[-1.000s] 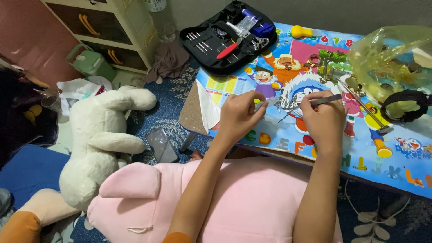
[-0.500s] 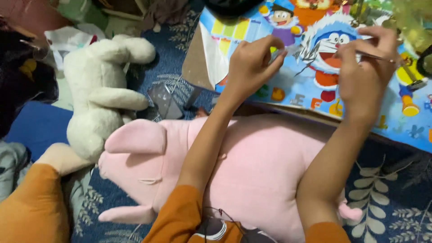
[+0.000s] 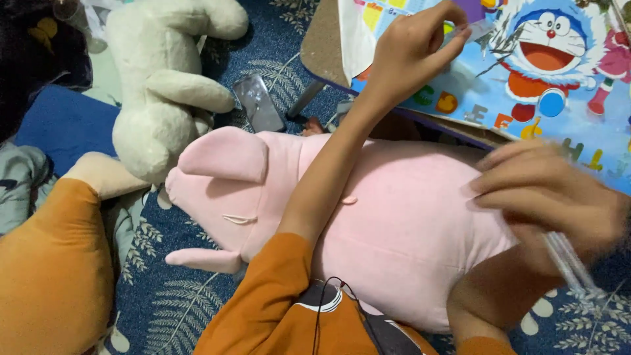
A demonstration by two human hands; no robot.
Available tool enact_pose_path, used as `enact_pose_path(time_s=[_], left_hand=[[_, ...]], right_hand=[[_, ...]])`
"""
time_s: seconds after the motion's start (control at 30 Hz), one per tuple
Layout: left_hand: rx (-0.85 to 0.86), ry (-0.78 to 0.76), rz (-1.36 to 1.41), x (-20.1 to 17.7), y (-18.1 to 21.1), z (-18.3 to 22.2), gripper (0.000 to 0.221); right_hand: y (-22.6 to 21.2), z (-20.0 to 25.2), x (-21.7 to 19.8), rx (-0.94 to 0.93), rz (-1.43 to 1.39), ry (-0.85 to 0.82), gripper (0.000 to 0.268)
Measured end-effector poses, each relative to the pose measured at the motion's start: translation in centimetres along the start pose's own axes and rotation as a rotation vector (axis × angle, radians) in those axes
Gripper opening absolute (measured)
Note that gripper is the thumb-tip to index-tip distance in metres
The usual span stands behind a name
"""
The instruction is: Repairing or disassembling a watch using precision tools like screwdrivers and tweezers on a workspace.
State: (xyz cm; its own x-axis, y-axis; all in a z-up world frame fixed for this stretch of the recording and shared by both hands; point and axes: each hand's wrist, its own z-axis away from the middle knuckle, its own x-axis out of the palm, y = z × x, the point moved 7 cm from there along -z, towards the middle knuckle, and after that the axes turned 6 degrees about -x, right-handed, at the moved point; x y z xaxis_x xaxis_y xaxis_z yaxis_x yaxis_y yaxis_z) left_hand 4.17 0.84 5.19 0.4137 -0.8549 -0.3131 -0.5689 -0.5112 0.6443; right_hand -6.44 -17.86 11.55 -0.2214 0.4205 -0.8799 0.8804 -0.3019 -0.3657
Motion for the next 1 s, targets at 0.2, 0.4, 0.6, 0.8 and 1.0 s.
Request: enact_pose_path(time_s=[0.2, 0.4, 0.6, 0.8, 1.0], left_hand=[[-0.050, -0.009, 0.041, 0.4, -0.7, 0.4, 0.011], [-0.055, -0.032, 0.093, 0.5, -0.6, 0.3, 0.012], [-0.102, -0.021, 0.108, 0.6, -1.0, 0.4, 0.011], [-0.117, -0.020, 0.093, 0.6, -1.2, 0.4, 0.013], [-0.095, -0.041, 0.092, 0.6, -0.9, 0.4, 0.010]], right_hand=[[-7.2, -5.9, 9.1, -0.125, -0.290, -0.296, 0.011], [-6.0, -6.6, 17.1, 0.167, -0.097, -0.608, 0.017], [-6.9, -7.1, 13.2, -0.087, -0.428, -0.444, 0.014], [-9.7, -5.9, 2.9, -0.360, -0.966, 0.246, 0.025], [-12.3, -1.9, 3.0, -0.745, -1.645, 0.473, 0.019]])
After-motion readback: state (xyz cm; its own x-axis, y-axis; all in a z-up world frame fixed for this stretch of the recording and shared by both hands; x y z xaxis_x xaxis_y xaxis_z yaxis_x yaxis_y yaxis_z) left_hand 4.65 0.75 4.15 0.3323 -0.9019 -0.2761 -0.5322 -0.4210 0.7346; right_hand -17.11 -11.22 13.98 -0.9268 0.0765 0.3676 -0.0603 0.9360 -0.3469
